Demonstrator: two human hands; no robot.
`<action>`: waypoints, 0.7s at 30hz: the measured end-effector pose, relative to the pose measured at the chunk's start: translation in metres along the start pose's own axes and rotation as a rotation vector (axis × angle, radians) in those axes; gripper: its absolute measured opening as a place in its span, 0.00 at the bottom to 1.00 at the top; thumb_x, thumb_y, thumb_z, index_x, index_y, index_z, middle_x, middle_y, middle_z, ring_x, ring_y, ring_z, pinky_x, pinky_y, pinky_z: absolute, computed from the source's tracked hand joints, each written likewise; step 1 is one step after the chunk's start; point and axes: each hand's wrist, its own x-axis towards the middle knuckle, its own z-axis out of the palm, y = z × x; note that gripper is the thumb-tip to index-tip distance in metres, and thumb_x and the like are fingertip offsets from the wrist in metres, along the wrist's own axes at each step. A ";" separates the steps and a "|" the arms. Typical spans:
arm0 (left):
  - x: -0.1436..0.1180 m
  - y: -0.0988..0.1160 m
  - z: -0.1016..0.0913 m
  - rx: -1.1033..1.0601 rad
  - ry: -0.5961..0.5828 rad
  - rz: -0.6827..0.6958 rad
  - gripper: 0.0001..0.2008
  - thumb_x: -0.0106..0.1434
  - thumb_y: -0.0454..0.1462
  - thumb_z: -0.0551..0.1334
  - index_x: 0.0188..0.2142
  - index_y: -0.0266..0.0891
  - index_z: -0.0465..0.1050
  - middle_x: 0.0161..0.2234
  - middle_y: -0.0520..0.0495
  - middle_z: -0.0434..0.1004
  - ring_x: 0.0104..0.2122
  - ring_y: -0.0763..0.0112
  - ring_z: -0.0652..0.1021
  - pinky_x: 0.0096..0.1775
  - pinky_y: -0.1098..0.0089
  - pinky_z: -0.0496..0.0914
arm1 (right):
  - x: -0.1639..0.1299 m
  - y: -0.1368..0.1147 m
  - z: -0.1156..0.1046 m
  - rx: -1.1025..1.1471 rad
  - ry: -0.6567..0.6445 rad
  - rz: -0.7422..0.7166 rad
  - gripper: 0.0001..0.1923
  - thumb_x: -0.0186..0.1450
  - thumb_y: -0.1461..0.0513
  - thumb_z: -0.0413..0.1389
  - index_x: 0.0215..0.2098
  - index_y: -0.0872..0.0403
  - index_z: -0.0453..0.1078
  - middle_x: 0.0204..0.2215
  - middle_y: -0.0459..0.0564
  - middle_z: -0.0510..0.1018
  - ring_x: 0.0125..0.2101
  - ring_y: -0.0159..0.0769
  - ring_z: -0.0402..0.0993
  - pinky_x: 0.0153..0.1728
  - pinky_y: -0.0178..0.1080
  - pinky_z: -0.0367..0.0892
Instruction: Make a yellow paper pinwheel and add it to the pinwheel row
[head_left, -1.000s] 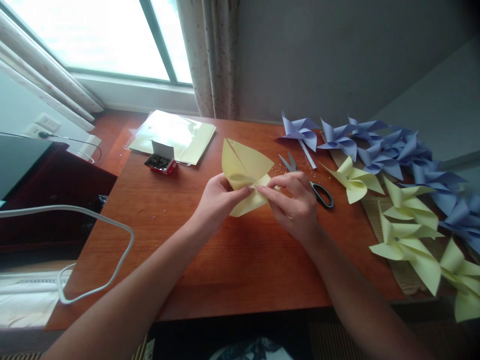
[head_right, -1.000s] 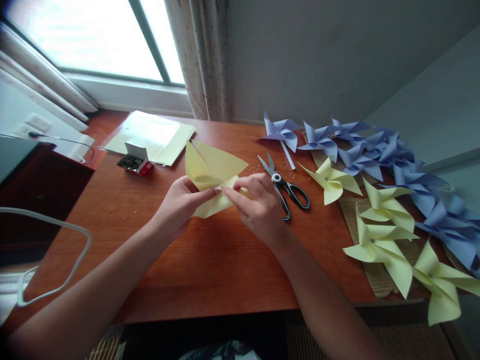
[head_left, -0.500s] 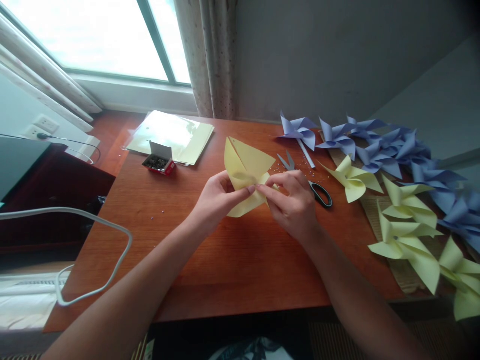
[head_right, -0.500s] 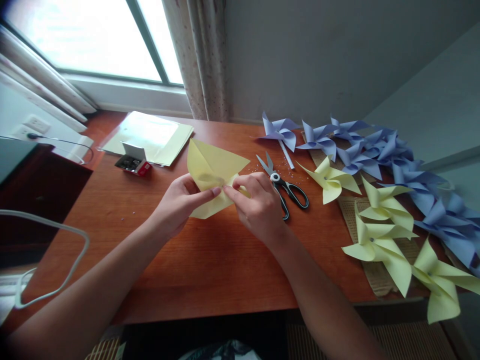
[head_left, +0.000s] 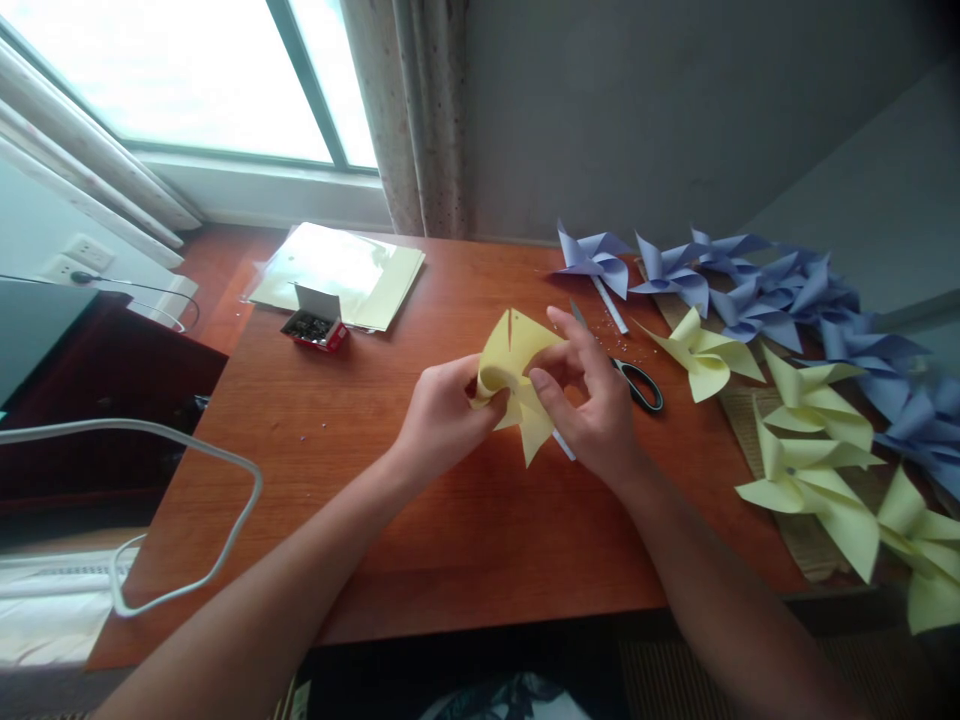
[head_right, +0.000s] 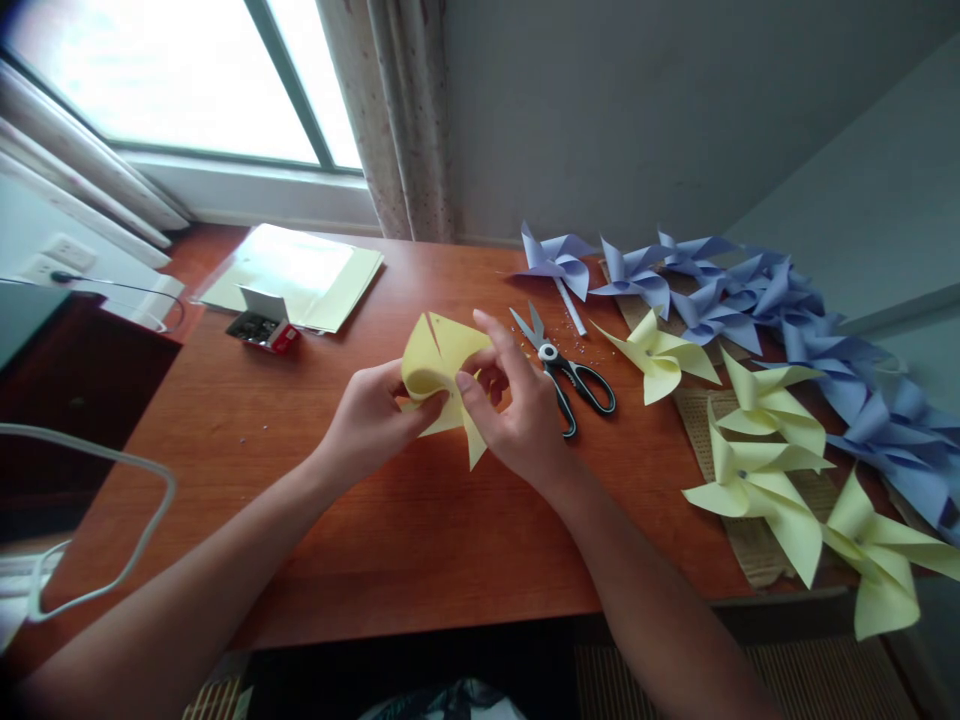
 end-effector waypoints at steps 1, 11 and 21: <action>-0.001 0.002 0.001 0.072 -0.014 0.031 0.05 0.58 0.35 0.62 0.26 0.36 0.72 0.24 0.52 0.73 0.25 0.74 0.70 0.29 0.74 0.64 | 0.000 0.000 0.000 0.042 0.003 0.039 0.29 0.69 0.61 0.57 0.67 0.44 0.58 0.35 0.45 0.78 0.29 0.34 0.73 0.32 0.39 0.72; 0.002 -0.003 -0.002 -0.028 0.011 -0.037 0.04 0.57 0.36 0.63 0.28 0.36 0.73 0.25 0.52 0.73 0.27 0.72 0.70 0.29 0.75 0.64 | 0.004 -0.004 -0.003 0.118 0.059 0.098 0.05 0.68 0.60 0.59 0.38 0.50 0.78 0.37 0.48 0.82 0.36 0.36 0.77 0.35 0.39 0.71; 0.002 -0.002 0.000 -0.413 0.005 -0.219 0.06 0.52 0.36 0.69 0.28 0.36 0.75 0.26 0.51 0.76 0.27 0.70 0.74 0.30 0.73 0.69 | 0.002 0.001 0.003 0.015 0.042 0.099 0.00 0.63 0.63 0.63 0.33 0.51 0.77 0.27 0.44 0.78 0.24 0.30 0.69 0.23 0.35 0.62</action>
